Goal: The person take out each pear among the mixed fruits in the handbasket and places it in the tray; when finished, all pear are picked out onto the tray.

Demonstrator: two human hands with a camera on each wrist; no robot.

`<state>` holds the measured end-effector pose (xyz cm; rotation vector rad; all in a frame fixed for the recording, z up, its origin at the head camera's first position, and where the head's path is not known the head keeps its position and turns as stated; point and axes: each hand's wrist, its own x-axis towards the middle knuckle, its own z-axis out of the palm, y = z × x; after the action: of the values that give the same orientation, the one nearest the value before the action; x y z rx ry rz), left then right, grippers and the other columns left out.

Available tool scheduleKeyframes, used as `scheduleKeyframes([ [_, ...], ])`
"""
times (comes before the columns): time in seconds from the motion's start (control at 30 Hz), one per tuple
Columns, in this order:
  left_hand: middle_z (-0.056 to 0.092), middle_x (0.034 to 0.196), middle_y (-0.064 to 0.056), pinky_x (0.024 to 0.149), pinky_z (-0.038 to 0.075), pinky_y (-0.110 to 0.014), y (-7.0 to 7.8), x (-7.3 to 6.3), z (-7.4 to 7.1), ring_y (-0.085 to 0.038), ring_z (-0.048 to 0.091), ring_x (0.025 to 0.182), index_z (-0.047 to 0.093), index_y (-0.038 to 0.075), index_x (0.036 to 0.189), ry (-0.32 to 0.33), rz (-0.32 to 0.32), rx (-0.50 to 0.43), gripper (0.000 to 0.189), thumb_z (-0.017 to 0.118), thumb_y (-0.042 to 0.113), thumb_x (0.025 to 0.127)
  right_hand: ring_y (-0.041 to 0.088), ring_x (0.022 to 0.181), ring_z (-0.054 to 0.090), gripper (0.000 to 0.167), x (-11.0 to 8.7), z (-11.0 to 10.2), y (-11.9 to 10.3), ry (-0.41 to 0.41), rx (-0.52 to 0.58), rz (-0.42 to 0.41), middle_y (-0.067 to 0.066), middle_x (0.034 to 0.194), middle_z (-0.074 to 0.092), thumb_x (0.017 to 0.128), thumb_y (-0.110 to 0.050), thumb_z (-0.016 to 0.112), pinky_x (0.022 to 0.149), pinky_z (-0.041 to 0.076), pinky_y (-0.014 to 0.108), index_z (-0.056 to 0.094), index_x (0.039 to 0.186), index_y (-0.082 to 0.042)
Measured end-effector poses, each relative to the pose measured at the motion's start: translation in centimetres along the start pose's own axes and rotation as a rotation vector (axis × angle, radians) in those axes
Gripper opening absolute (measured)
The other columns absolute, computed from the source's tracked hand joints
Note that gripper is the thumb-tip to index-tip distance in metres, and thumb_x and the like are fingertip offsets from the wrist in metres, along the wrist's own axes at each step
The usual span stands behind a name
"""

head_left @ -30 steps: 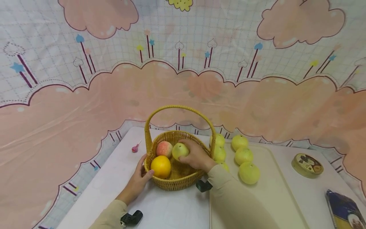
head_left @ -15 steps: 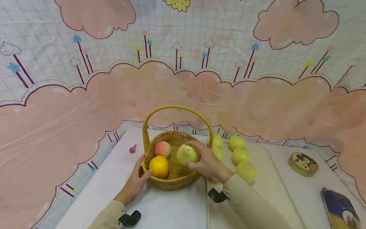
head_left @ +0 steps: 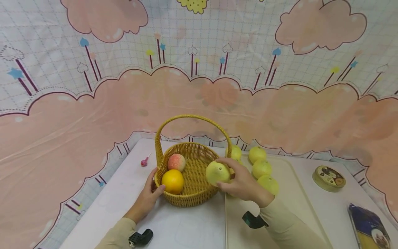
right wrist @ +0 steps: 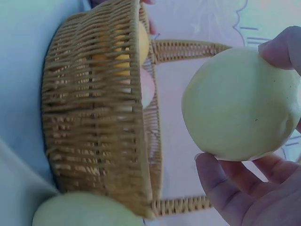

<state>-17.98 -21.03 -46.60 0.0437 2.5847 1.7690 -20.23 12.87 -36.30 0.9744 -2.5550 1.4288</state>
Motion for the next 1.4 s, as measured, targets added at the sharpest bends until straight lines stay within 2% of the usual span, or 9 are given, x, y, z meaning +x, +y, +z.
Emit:
scheduleKeyframes([
  [0.17, 0.025, 0.157, -0.032, 0.112, 0.03, -0.058, 0.0, 0.1, 0.1, -0.047, 0.036, 0.138, 0.005, 0.021, 0.161, 0.002, -0.003, 0.006, 0.079, 0.056, 0.037, 0.102, 0.026, 0.1, 0.058, 0.059, -1.6, -1.1, 0.9, 0.02, 0.034, 0.011, 0.014, 0.131, 0.054, 0.081, -0.004, 0.079, 0.078, 0.059, 0.035, 0.054, 0.134, -0.004],
  [0.43, 0.023, 0.158, -0.031, 0.112, 0.03, -0.058, -0.1, 0.2, 0.0, -0.047, 0.035, 0.139, 0.005, 0.021, 0.161, -0.006, -0.01, -0.008, 0.08, 0.056, 0.036, 0.102, 0.022, 0.102, 0.058, 0.058, -4.2, -2.4, 2.8, 0.076, -0.002, 0.019, 0.018, 0.128, 0.056, 0.082, -0.002, 0.079, 0.074, 0.059, 0.032, 0.054, 0.133, 0.002],
  [0.6, 0.023, 0.158, -0.031, 0.112, 0.029, -0.058, 0.0, 0.2, 0.0, -0.047, 0.034, 0.139, 0.004, 0.022, 0.161, -0.005, -0.017, 0.002, 0.08, 0.056, 0.037, 0.102, 0.015, 0.101, 0.058, 0.059, -5.4, -3.0, 3.8, 0.097, -0.029, 0.05, 0.019, 0.131, 0.056, 0.081, -0.004, 0.08, 0.073, 0.059, 0.032, 0.054, 0.134, 0.001],
  [0.77, 0.024, 0.157, -0.031, 0.113, 0.029, -0.059, 0.1, 0.3, 0.1, -0.047, 0.034, 0.139, 0.004, 0.022, 0.161, -0.004, -0.018, 0.006, 0.08, 0.056, 0.036, 0.102, 0.016, 0.102, 0.057, 0.058, -6.7, -3.7, 4.1, 0.119, -0.051, 0.071, 0.018, 0.127, 0.058, 0.082, -0.006, 0.08, 0.073, 0.058, 0.03, 0.055, 0.134, -0.001],
  [1.1, 0.025, 0.156, -0.032, 0.112, 0.03, -0.058, -0.1, 0.2, 0.0, -0.046, 0.036, 0.138, 0.005, 0.021, 0.161, -0.01, -0.008, -0.006, 0.079, 0.056, 0.035, 0.102, 0.01, 0.105, 0.054, 0.06, -8.4, -4.4, 5.0, 0.153, -0.084, 0.073, 0.018, 0.129, 0.058, 0.082, -0.005, 0.08, 0.072, 0.057, 0.03, 0.054, 0.136, 0.001],
  [1.23, 0.024, 0.156, -0.034, 0.112, 0.031, -0.059, 0.0, 0.1, -0.1, -0.047, 0.036, 0.138, 0.003, 0.019, 0.161, -0.02, 0.006, -0.013, 0.081, 0.056, 0.034, 0.102, 0.012, 0.103, 0.055, 0.06, -8.8, -4.5, 5.4, 0.156, -0.093, 0.111, 0.017, 0.128, 0.058, 0.083, -0.007, 0.08, 0.073, 0.056, 0.03, 0.053, 0.136, 0.002],
  [1.4, 0.021, 0.159, -0.031, 0.112, 0.03, -0.059, 0.1, 0.2, 0.0, -0.047, 0.034, 0.139, 0.004, 0.021, 0.161, -0.015, -0.005, -0.006, 0.08, 0.056, 0.035, 0.102, 0.014, 0.102, 0.057, 0.061, -9.1, -4.5, 5.8, 0.151, -0.092, 0.145, 0.017, 0.126, 0.058, 0.083, -0.008, 0.08, 0.074, 0.057, 0.03, 0.052, 0.136, 0.003],
])
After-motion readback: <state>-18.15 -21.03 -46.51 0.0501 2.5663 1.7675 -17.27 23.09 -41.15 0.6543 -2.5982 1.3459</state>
